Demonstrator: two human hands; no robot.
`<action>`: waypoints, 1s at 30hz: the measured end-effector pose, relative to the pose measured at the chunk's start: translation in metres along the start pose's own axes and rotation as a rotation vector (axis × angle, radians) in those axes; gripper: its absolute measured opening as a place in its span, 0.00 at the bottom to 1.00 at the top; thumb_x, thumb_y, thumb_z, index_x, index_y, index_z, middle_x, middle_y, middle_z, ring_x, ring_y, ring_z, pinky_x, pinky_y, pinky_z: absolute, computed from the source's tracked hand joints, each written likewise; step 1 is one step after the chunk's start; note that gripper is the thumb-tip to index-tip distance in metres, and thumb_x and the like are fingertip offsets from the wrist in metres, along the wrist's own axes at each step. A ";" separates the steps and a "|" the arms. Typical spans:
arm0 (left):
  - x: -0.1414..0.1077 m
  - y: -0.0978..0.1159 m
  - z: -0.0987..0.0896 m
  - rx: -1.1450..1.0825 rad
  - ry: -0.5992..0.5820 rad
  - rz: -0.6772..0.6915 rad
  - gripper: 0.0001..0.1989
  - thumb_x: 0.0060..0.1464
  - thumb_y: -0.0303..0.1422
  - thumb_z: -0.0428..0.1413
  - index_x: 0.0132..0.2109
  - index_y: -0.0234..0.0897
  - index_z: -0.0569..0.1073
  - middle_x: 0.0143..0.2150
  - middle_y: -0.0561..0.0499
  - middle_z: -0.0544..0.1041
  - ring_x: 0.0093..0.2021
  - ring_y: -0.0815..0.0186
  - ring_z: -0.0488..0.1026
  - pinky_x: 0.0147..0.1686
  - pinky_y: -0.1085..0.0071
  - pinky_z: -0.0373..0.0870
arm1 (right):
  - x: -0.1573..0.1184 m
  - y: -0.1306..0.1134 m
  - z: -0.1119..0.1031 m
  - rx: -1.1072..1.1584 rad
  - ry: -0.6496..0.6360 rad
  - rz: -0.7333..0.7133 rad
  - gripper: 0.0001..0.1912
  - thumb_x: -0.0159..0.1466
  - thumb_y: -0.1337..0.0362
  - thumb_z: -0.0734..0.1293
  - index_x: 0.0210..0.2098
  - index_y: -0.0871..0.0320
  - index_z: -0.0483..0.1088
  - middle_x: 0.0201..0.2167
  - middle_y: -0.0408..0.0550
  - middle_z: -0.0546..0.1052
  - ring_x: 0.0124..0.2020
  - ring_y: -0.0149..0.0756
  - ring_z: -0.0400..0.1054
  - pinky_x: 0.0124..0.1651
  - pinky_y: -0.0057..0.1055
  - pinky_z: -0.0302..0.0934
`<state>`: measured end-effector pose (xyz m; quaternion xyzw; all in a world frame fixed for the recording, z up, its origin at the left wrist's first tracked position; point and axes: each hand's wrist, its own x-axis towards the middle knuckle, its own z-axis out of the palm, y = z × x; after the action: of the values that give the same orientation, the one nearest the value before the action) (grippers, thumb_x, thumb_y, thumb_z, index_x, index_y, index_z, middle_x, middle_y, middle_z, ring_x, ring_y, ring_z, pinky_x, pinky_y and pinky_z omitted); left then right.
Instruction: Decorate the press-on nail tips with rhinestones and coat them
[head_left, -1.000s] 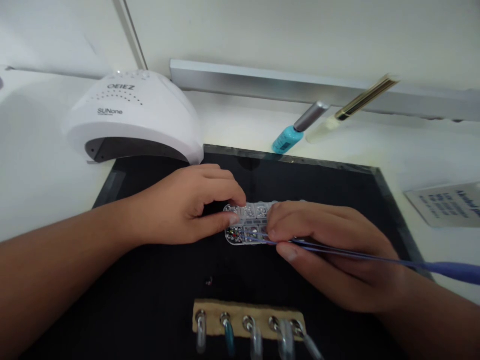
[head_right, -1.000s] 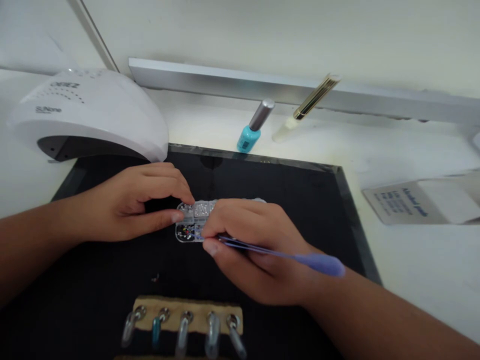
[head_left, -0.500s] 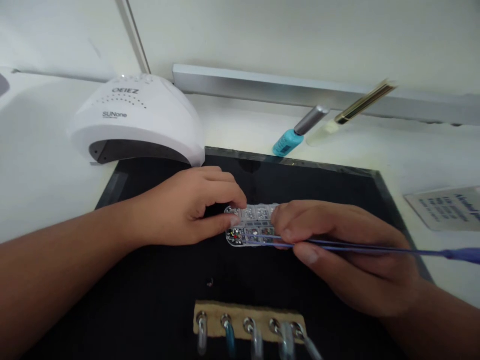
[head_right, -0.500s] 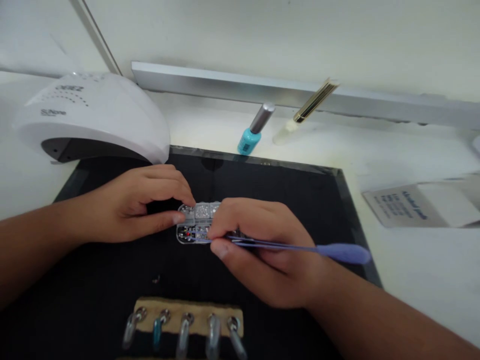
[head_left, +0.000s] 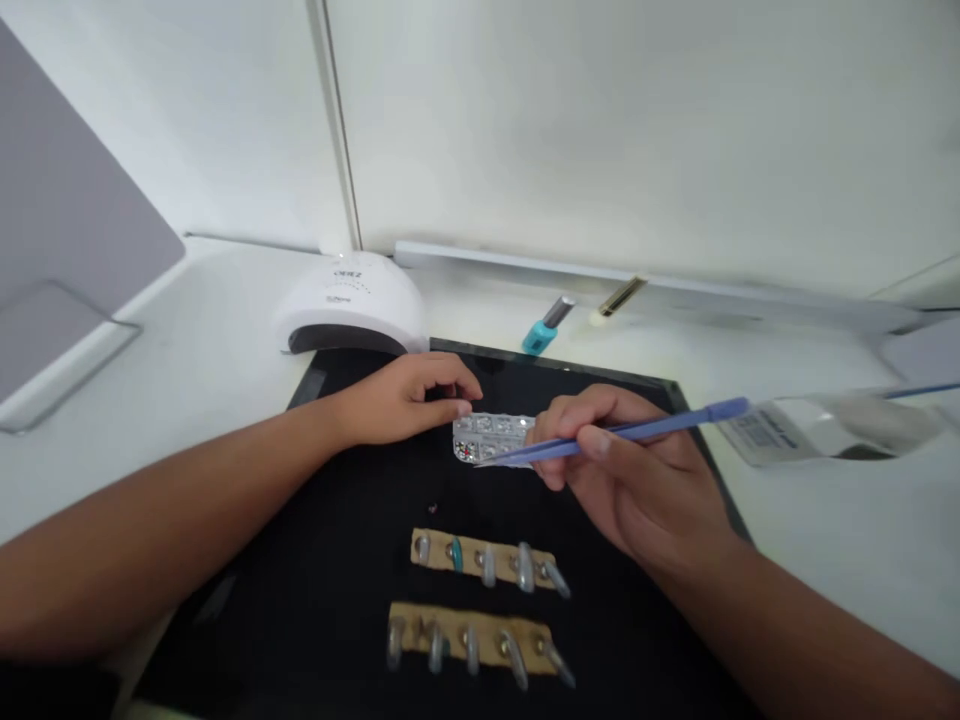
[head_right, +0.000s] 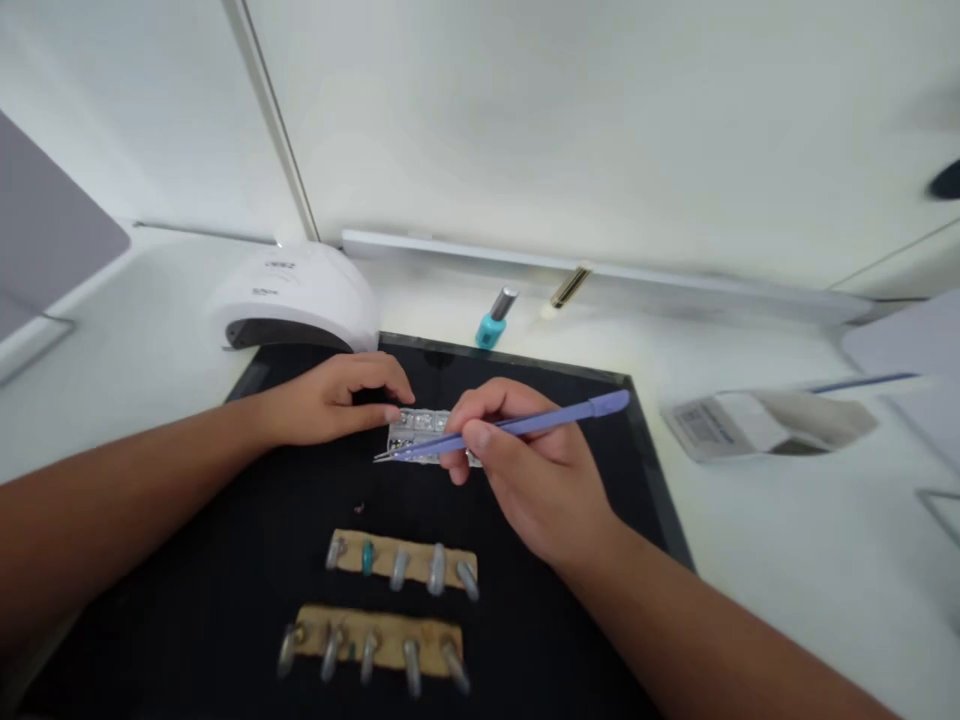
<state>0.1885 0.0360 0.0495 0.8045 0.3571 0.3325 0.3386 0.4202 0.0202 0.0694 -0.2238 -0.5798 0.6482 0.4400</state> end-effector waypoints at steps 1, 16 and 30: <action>-0.001 0.003 -0.002 -0.002 0.048 -0.018 0.08 0.59 0.32 0.55 0.43 0.33 0.75 0.41 0.47 0.76 0.40 0.66 0.72 0.44 0.67 0.69 | -0.002 -0.004 0.004 0.016 0.006 0.002 0.04 0.62 0.62 0.71 0.32 0.56 0.76 0.23 0.43 0.74 0.24 0.30 0.68 0.27 0.27 0.63; -0.079 0.054 0.007 -0.226 0.157 -0.237 0.06 0.57 0.29 0.53 0.41 0.35 0.73 0.37 0.51 0.73 0.36 0.69 0.68 0.37 0.72 0.65 | -0.037 -0.005 0.035 -0.046 0.141 0.156 0.08 0.56 0.62 0.73 0.26 0.58 0.73 0.19 0.42 0.74 0.21 0.28 0.67 0.26 0.26 0.62; -0.082 0.034 0.007 -0.025 -0.119 0.039 0.11 0.51 0.17 0.50 0.39 0.35 0.68 0.37 0.49 0.72 0.39 0.67 0.67 0.42 0.69 0.66 | -0.026 0.021 0.017 -0.050 -0.054 0.369 0.12 0.58 0.54 0.74 0.30 0.56 0.75 0.22 0.44 0.76 0.27 0.32 0.71 0.31 0.27 0.65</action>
<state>0.1628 -0.0493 0.0482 0.8255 0.3164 0.2950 0.3625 0.4137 -0.0099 0.0474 -0.3196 -0.5563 0.7091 0.2924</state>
